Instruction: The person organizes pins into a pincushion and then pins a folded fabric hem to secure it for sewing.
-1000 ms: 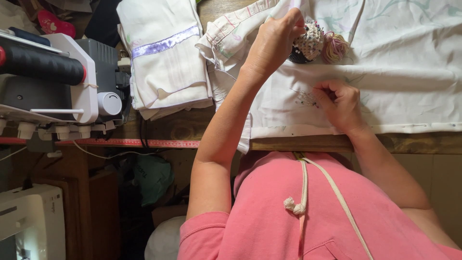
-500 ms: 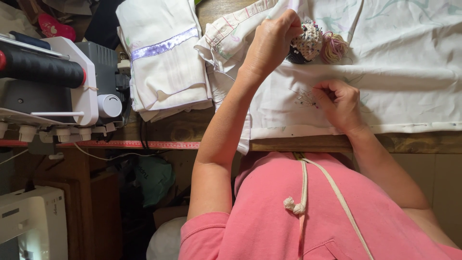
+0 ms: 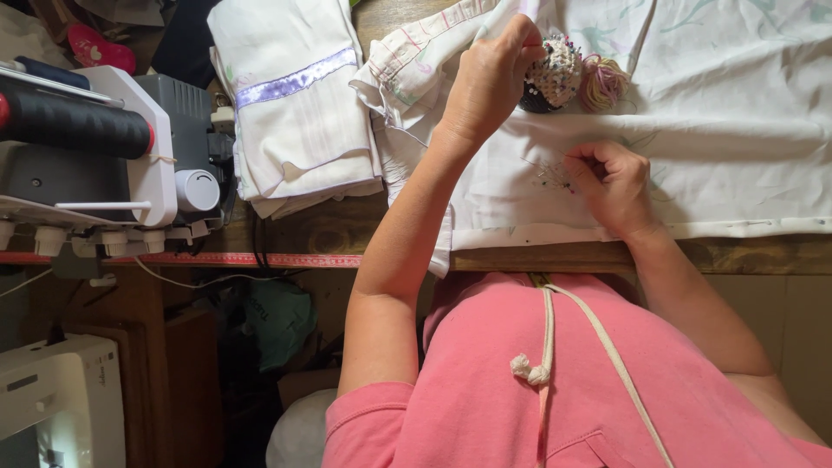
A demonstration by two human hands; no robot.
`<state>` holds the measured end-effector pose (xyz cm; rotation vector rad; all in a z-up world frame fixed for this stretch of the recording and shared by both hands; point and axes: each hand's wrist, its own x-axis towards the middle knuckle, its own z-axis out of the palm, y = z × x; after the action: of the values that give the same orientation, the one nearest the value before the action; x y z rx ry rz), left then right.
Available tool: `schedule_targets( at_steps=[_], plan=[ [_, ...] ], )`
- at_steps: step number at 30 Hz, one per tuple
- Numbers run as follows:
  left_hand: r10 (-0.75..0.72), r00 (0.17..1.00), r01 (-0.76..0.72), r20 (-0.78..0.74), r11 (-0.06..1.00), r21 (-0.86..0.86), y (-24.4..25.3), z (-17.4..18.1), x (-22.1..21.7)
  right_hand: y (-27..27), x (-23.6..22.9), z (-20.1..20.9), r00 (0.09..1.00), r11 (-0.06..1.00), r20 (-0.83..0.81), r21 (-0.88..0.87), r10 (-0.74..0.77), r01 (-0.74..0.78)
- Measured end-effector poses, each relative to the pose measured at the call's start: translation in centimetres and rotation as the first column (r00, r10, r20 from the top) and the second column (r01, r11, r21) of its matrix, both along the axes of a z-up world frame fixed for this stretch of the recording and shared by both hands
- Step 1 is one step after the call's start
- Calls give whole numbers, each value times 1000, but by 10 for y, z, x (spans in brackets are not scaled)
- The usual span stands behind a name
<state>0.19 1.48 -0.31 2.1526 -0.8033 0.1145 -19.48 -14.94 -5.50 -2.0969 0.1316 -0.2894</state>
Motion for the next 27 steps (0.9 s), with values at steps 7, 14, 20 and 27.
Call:
schedule_targets(
  at_steps=[7,14,20,27],
  plan=[
    [7,999,-9,49,999,34,-3,-2,-4,1,2,4,1000,1000,7,20,7,-7],
    [-111,986,90,125,983,161,-4,-9,-8,2,2,8,998,999,40,-5,42,-42],
    [-144,979,126,144,984,127,-5,-4,-4,2,2,8,997,999,58,-33,42,-40],
    [-167,974,159,151,985,58,25,16,-17,-4,6,33,998,997,60,67,29,-33]
  ],
)
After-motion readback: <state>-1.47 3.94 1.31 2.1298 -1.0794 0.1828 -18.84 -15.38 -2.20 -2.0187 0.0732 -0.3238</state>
